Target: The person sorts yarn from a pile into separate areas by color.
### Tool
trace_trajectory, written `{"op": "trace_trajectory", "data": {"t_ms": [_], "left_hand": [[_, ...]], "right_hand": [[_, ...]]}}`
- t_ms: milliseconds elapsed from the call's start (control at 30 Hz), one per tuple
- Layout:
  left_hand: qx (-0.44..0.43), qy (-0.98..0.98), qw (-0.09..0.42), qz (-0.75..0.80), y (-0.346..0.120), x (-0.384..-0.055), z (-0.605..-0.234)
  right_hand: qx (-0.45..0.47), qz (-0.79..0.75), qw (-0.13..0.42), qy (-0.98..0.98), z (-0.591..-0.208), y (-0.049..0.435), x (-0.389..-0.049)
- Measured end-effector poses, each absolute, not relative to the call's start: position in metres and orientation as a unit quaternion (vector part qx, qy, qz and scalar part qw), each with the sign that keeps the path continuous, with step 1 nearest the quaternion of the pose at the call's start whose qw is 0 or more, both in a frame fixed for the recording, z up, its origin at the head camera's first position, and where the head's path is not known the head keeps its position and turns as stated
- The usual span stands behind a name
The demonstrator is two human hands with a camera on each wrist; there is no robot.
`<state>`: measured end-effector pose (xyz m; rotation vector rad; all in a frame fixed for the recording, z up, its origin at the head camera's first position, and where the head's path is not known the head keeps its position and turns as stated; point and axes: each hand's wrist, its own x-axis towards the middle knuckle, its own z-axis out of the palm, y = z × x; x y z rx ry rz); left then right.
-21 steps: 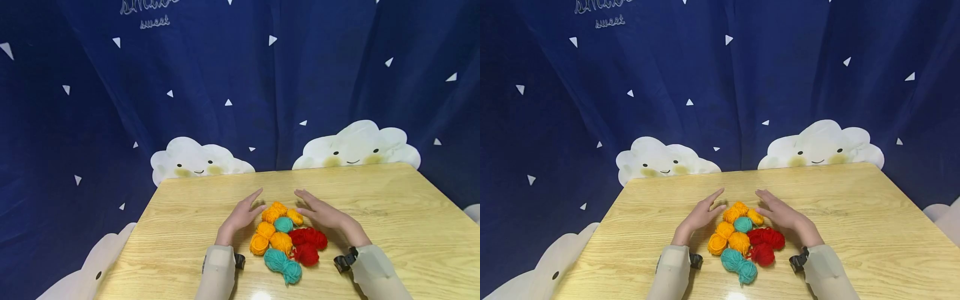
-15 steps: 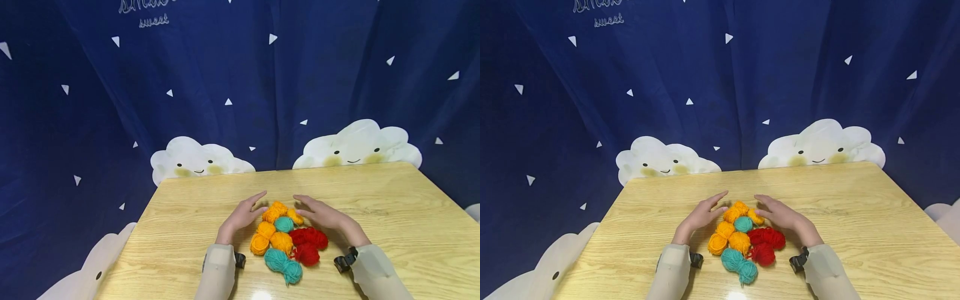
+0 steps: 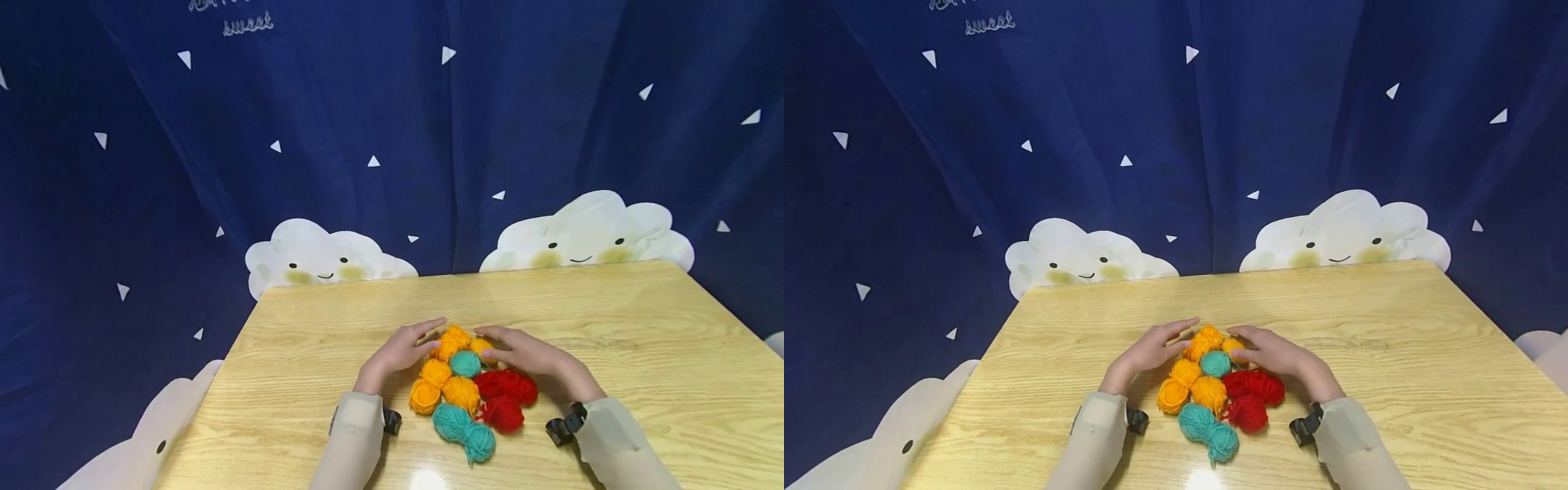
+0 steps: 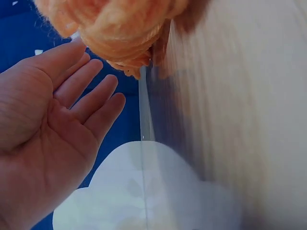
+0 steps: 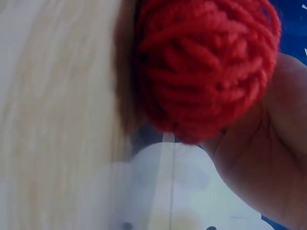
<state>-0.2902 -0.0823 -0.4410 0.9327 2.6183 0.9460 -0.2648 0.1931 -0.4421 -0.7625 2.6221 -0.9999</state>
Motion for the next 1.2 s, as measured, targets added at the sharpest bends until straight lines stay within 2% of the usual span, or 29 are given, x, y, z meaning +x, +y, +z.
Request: {"op": "trace_trajectory", "data": {"t_ms": [367, 967, 1200], "left_hand": [[0.335, 0.890, 0.114, 0.287, -0.077, -0.290, -0.441], [0.340, 0.901, 0.102, 0.248, -0.075, -0.292, -0.444], [0.337, 0.903, 0.100, 0.248, -0.075, -0.292, -0.444]], "right_hand": [[-0.300, -0.331, 0.120, 0.886, -0.450, 0.193, -0.270], [-0.297, -0.379, 0.098, 0.871, -0.452, 0.195, -0.273], [-0.298, -0.428, 0.114, 0.846, -0.455, 0.200, -0.275]]}}
